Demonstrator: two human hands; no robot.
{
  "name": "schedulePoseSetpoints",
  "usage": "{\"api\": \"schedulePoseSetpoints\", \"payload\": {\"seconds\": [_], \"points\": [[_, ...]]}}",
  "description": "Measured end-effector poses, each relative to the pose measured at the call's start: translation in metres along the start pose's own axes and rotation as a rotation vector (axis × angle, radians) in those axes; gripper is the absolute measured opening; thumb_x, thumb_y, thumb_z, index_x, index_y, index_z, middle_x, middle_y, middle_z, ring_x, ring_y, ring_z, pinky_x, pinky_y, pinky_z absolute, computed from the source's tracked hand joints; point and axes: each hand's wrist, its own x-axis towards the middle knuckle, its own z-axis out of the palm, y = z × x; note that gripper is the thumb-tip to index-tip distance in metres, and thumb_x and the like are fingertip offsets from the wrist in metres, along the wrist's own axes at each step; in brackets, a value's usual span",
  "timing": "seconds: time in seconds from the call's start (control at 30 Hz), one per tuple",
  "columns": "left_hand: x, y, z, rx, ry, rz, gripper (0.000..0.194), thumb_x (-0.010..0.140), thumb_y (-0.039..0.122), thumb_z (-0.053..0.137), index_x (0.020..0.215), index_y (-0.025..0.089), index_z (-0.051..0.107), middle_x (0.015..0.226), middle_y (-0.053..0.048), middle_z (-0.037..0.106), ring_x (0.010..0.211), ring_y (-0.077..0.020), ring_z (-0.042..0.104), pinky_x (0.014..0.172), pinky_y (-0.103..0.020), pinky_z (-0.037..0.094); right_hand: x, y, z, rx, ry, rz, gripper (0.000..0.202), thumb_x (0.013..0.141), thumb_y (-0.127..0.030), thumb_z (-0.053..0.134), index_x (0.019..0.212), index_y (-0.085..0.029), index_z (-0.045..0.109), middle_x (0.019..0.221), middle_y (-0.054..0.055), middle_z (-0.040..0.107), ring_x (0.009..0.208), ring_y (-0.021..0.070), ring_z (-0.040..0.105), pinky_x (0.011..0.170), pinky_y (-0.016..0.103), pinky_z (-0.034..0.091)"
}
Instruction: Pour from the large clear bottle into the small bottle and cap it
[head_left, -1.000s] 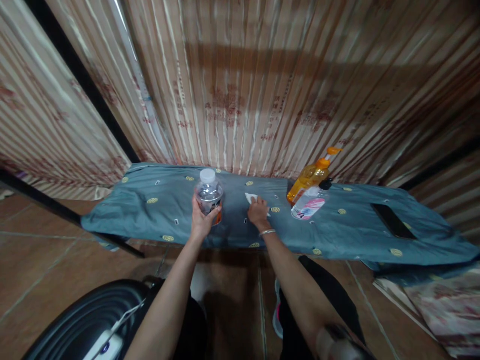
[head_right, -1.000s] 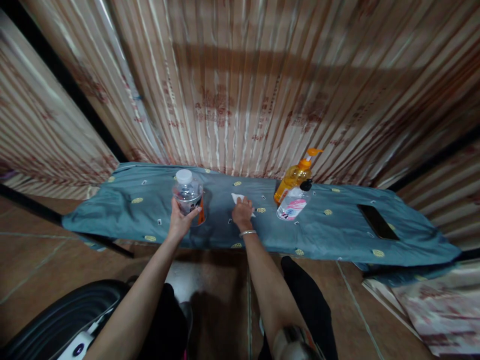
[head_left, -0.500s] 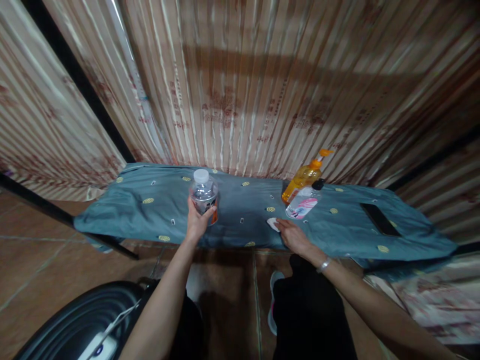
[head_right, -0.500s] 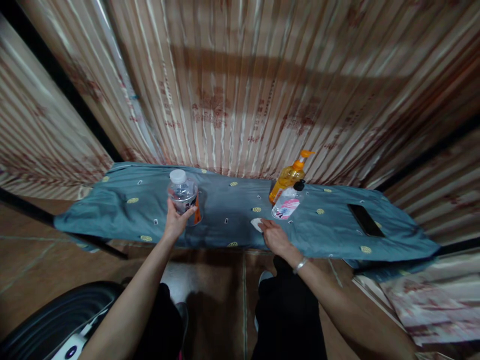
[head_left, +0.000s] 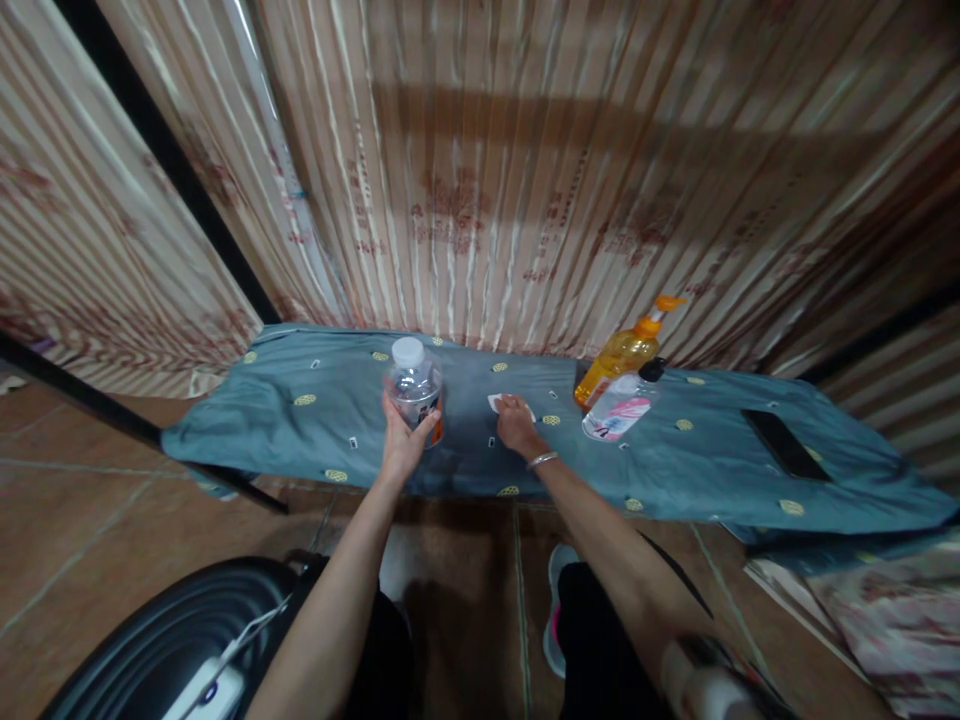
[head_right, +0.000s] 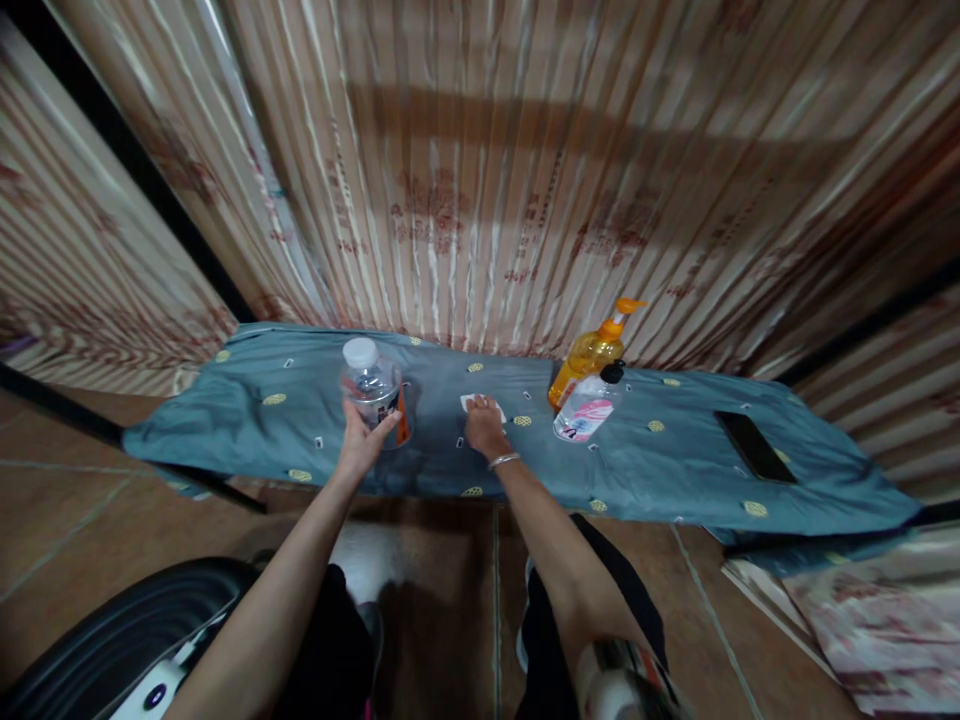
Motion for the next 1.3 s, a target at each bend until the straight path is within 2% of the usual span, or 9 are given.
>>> {"api": "schedulePoseSetpoints", "payload": {"seconds": [0.13, 0.27, 0.4, 0.57, 0.7, 0.87, 0.97, 1.1, 1.3], "points": [[0.001, 0.002, 0.002, 0.010, -0.007, -0.014, 0.103, 0.064, 0.040, 0.081, 0.147, 0.018, 0.025, 0.147, -0.017, 0.045, 0.139, -0.0296, 0.043, 0.119, -0.044, 0.028, -0.039, -0.026, 0.019, 0.073, -0.076, -0.179, 0.055, 0.081, -0.001, 0.045, 0.131, -0.016, 0.061, 0.139, 0.013, 0.060, 0.132, 0.0212, 0.050, 0.117, 0.041, 0.032], [0.001, 0.006, 0.004, 0.002, -0.018, -0.020, 0.106, 0.064, 0.039, 0.080, 0.148, 0.016, 0.021, 0.150, -0.019, 0.042, 0.140, -0.0286, 0.043, 0.119, -0.042, 0.028, -0.109, -0.016, 0.009, 0.344, -0.135, -0.361, 0.048, 0.085, -0.009, 0.041, 0.126, -0.017, 0.064, 0.133, 0.012, 0.064, 0.129, 0.0234, 0.052, 0.112, 0.044, 0.038], [-0.001, 0.004, 0.004, 0.007, 0.003, -0.054, 0.112, 0.057, 0.032, 0.083, 0.148, 0.015, 0.020, 0.149, -0.021, 0.041, 0.139, -0.0315, 0.044, 0.118, -0.044, 0.032, -0.148, 0.009, -0.024, 0.690, -0.352, -0.119, 0.026, 0.089, -0.031, 0.050, 0.094, -0.021, 0.073, 0.086, 0.003, 0.074, 0.079, 0.0192, 0.066, 0.077, 0.033, 0.051], [0.000, -0.005, 0.001, 0.027, 0.021, -0.057, 0.107, 0.053, 0.021, 0.082, 0.145, 0.018, 0.027, 0.145, -0.017, 0.046, 0.135, -0.0311, 0.047, 0.117, -0.045, 0.032, -0.142, 0.029, -0.055, 1.214, -0.143, 0.381, 0.030, 0.068, -0.045, 0.073, 0.083, -0.019, 0.070, 0.070, 0.000, 0.071, 0.059, 0.0157, 0.061, 0.057, 0.025, 0.045], [0.000, -0.014, 0.000, 0.051, 0.028, -0.052, 0.099, 0.051, 0.015, 0.083, 0.139, 0.019, 0.037, 0.134, -0.012, 0.054, 0.129, -0.0299, 0.051, 0.115, -0.046, 0.035, -0.118, 0.036, -0.056, 1.341, -0.022, 0.474, 0.028, 0.062, -0.037, 0.076, 0.082, -0.019, 0.068, 0.068, 0.001, 0.071, 0.058, 0.0171, 0.064, 0.057, 0.026, 0.049], [0.000, -0.021, 0.000, 0.104, 0.017, -0.074, 0.051, 0.080, 0.030, 0.072, 0.125, 0.016, 0.053, 0.120, -0.010, 0.062, 0.110, -0.0252, 0.061, 0.098, -0.050, 0.049, -0.075, 0.040, -0.036, 1.106, 0.127, 0.437, 0.027, 0.072, -0.037, 0.065, 0.092, -0.019, 0.066, 0.085, 0.007, 0.074, 0.080, 0.0250, 0.071, 0.075, 0.039, 0.058], [0.000, -0.022, 0.001, 0.106, 0.009, -0.082, 0.038, 0.091, 0.035, 0.059, 0.123, 0.016, 0.056, 0.120, -0.010, 0.061, 0.105, -0.0233, 0.062, 0.091, -0.048, 0.053, -0.058, 0.043, -0.024, 0.979, 0.194, 0.447, 0.037, 0.075, -0.033, 0.062, 0.108, -0.018, 0.064, 0.110, 0.011, 0.072, 0.108, 0.0282, 0.066, 0.096, 0.046, 0.051], [0.001, -0.022, 0.001, 0.093, 0.002, -0.088, 0.067, 0.071, 0.024, 0.078, 0.130, 0.019, 0.048, 0.122, -0.010, 0.061, 0.114, -0.0261, 0.060, 0.104, -0.050, 0.045, -0.061, 0.046, -0.014, 0.684, 0.229, 0.314, 0.049, 0.078, -0.024, 0.059, 0.126, -0.015, 0.058, 0.140, 0.016, 0.057, 0.135, 0.0278, 0.048, 0.115, 0.046, 0.034], [-0.001, -0.022, 0.000, 0.104, -0.033, -0.097, 0.091, 0.053, 0.017, 0.081, 0.134, 0.020, 0.040, 0.130, -0.012, 0.058, 0.123, -0.0289, 0.056, 0.111, -0.047, 0.039, -0.102, 0.070, -0.023, 0.268, 0.193, 0.090, 0.044, 0.086, -0.031, 0.052, 0.129, -0.020, 0.058, 0.133, 0.013, 0.063, 0.123, 0.0287, 0.060, 0.106, 0.049, 0.045]]}}
